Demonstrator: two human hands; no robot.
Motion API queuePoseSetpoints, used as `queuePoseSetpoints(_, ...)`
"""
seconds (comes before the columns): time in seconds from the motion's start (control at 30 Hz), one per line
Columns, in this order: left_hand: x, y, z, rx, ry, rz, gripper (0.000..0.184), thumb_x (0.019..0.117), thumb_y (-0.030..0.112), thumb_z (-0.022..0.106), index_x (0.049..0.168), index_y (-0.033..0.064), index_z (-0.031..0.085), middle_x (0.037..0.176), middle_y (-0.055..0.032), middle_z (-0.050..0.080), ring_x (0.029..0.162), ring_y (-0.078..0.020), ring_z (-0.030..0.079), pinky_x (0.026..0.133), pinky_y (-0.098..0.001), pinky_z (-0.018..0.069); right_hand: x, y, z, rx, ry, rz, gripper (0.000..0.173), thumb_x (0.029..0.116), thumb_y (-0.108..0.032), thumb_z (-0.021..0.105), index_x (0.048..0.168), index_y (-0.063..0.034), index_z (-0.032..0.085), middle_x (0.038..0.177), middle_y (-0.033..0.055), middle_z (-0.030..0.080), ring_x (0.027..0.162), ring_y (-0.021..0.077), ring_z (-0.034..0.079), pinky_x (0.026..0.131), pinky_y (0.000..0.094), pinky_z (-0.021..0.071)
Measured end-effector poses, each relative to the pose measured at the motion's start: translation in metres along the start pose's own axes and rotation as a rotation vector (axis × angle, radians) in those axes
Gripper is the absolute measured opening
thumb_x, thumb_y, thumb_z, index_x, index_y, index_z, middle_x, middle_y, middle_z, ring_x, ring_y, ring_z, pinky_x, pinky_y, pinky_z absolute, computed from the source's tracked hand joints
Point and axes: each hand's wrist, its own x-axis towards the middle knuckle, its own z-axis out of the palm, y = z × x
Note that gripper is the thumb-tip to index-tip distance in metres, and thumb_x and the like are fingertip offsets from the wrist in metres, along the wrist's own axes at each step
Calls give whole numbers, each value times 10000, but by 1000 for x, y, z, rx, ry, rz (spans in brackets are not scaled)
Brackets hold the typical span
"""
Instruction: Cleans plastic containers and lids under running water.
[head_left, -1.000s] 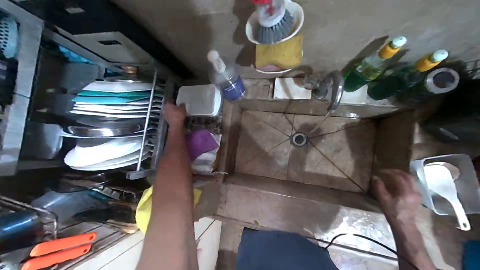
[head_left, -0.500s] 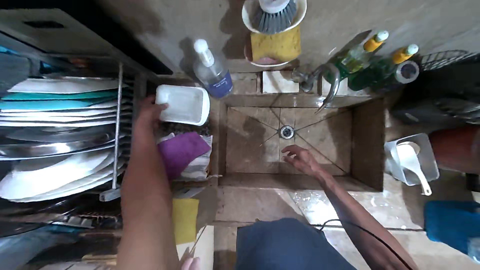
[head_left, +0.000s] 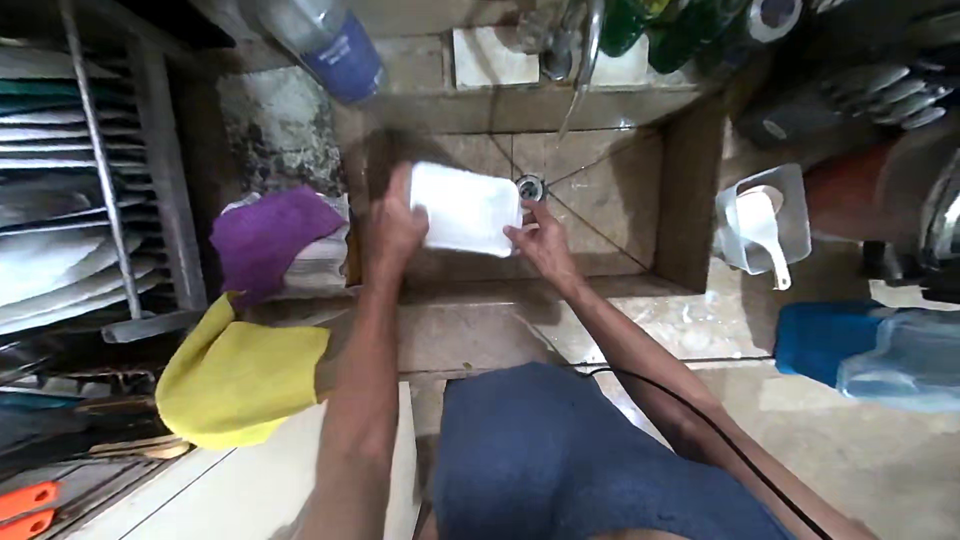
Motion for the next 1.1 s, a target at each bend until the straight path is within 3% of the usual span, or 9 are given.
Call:
queuePoseSetpoints(0.07, -21, -12, 39, -28, 26, -55, 585, 1029, 193, 562, 1587, 177, 387, 1366, -237, 623, 1214, -442, 628, 1011, -664, 482, 0, 20, -2, -177, 53, -41, 598, 905, -234, 775, 1416, -18, 550, 1133, 185, 670, 854, 267, 694, 778, 449, 610)
queuePoseSetpoints(0.17, -35, -42, 90, -73, 58, -115, 580, 1074, 246, 492, 1618, 147, 320, 1429, -223, 586, 1274, -411, 601, 1075, -619, 458, 7, 47, 11, -351, 87, -37, 571, 884, -247, 781, 1389, -38, 615, 1247, 213, 653, 1072, 333, 674, 939, 510, 563)
queuePoseSetpoints(0.27, -27, -64, 109, -77, 80, -134, 595, 1091, 262, 456, 1648, 237, 245, 1437, -226, 581, 1245, -426, 619, 1047, -626, 474, 27, 67, 32, -355, 23, 6, 552, 908, -235, 759, 1407, -49, 616, 1288, 224, 646, 1170, 363, 643, 1023, 532, 517)
queuePoseSetpoints(0.37, -9, -93, 110, -62, 83, -186, 550, 1107, 309, 425, 1634, 238, 287, 1466, -216, 556, 1301, -413, 582, 1083, -625, 446, 40, 76, 56, -177, -100, 106, 647, 879, -159, 788, 1466, -58, 534, 1254, 215, 675, 1118, 350, 677, 986, 533, 546)
queuePoseSetpoints(0.47, 2, -110, 108, -19, 144, -179, 506, 1107, 323, 424, 1589, 172, 396, 1534, -168, 505, 1413, -349, 489, 1175, -565, 373, 46, 83, 78, 27, -214, 268, 700, 847, -122, 810, 1471, -63, 499, 1162, 225, 678, 974, 362, 703, 850, 557, 598)
queuePoseSetpoints(0.57, 4, -115, 104, 74, 199, -186, 445, 1074, 204, 486, 1509, 111, 511, 1442, -194, 580, 1353, -364, 542, 1147, -547, 410, 50, 88, 95, 26, -218, 317, 697, 836, -133, 828, 1457, -77, 516, 1157, 229, 688, 983, 378, 709, 857, 583, 596)
queuePoseSetpoints(0.7, 5, -110, 102, 144, 189, -216, 350, 1047, 186, 532, 1344, 42, 647, 1268, -216, 683, 1192, -394, 650, 1046, -595, 483, 56, 93, 97, 19, -208, 327, 674, 815, -126, 837, 1421, -78, 546, 1138, 215, 697, 968, 366, 716, 845, 574, 603)
queuePoseSetpoints(0.83, 3, -112, 102, 105, 268, -127, 355, 1052, 211, 533, 1316, 11, 659, 1359, -191, 646, 1265, -345, 620, 1101, -537, 465, 59, 98, 95, 44, -198, 277, 724, 821, -115, 830, 1461, -78, 496, 1122, 219, 695, 956, 358, 710, 848, 567, 596)
queuePoseSetpoints(1.1, -3, -106, 98, 145, 421, -43, 279, 1021, 177, 572, 1206, 26, 716, 1241, -158, 708, 1125, -306, 693, 993, -512, 538, 53, 88, 96, 166, -213, 320, 679, 825, -127, 852, 1424, -98, 533, 1042, 187, 696, 829, 312, 728, 732, 502, 642)
